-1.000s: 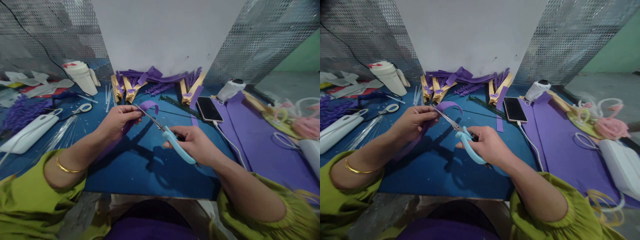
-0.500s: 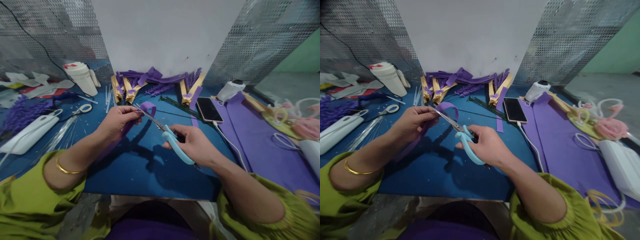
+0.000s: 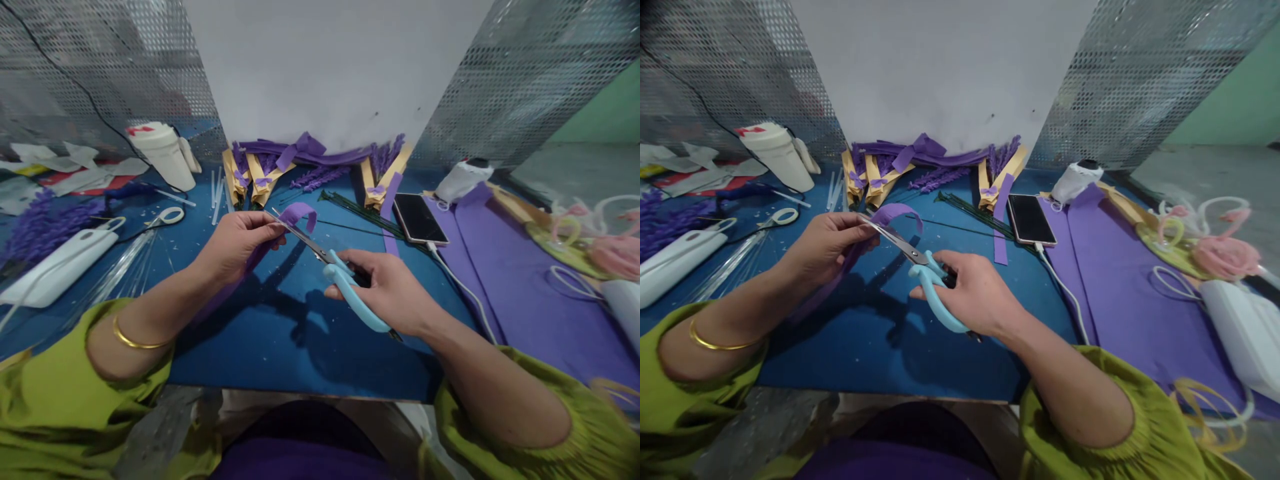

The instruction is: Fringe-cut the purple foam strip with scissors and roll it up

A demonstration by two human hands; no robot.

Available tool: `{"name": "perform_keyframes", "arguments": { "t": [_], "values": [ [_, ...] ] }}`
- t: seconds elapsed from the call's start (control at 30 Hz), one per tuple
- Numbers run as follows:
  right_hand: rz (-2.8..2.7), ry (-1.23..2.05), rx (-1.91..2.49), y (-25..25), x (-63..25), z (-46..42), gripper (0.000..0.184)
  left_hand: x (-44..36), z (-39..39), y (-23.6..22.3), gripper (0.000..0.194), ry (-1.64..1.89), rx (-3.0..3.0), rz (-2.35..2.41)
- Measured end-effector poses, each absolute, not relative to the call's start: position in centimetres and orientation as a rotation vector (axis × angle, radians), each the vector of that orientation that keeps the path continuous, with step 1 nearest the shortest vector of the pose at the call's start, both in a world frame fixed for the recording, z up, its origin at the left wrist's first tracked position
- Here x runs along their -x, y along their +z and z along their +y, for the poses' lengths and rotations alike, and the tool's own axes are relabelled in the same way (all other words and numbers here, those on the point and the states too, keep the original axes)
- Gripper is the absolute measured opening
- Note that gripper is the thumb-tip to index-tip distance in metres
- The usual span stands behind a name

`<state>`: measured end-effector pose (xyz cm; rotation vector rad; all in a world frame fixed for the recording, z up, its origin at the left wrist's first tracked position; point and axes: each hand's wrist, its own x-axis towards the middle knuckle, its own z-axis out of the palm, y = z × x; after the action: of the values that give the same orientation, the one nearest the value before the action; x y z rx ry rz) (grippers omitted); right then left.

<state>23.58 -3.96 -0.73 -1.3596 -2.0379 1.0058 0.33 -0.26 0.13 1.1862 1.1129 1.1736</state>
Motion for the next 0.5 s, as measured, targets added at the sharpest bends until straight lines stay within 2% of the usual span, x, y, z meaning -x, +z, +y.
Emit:
{"name": "perform_keyframes", "arguments": {
  "t": [0.5],
  "values": [
    [-1.985, 1.08, 1.342, -0.75, -23.67, -3.95, 0.028, -0.35, -0.28, 0.19, 0.016, 1.153, -1.077, 1.083]
  ]
}}
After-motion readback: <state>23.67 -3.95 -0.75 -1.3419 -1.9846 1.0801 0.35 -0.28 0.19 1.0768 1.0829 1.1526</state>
